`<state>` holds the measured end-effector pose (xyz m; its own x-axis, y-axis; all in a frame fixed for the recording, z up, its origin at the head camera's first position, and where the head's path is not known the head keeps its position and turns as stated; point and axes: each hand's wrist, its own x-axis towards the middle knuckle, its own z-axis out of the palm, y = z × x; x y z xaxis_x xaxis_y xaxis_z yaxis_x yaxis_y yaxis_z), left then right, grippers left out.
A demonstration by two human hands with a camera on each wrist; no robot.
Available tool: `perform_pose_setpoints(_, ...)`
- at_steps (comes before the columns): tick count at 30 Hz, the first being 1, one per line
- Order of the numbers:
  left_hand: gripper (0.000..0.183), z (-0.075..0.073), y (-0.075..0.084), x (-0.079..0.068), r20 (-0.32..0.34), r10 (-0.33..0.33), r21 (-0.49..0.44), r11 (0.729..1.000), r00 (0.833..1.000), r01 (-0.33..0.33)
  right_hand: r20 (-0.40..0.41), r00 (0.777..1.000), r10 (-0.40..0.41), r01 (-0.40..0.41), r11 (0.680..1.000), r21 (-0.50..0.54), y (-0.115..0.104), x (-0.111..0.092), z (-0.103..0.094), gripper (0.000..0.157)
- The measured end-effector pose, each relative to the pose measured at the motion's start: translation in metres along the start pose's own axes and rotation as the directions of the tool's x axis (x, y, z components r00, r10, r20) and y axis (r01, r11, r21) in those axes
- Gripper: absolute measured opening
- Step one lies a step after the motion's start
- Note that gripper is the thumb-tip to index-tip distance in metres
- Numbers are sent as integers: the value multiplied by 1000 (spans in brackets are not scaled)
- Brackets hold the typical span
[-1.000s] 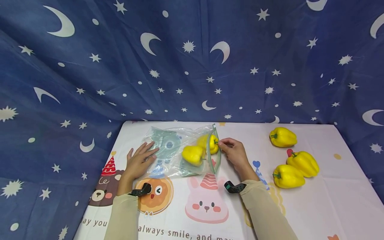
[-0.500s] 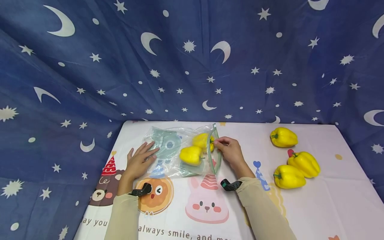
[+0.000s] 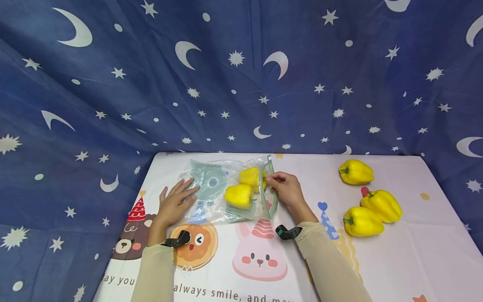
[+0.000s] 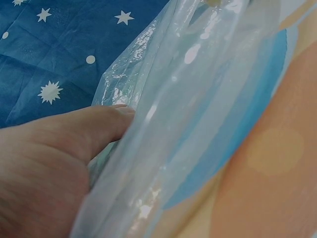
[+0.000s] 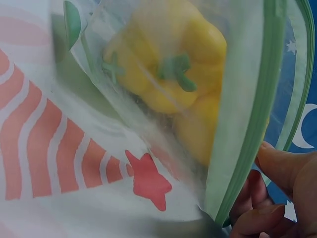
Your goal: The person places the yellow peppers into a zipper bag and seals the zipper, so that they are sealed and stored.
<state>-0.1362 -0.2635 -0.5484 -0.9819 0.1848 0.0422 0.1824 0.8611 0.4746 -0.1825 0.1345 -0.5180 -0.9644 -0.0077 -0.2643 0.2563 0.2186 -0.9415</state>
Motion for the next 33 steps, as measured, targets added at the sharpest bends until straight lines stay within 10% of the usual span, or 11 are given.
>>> perform_pose_setpoints(33, 40, 0, 0, -1, 2, -3, -6, 1000, 1000, 3, 174, 983, -65, 97, 979, -180, -26, -31, -59, 42)
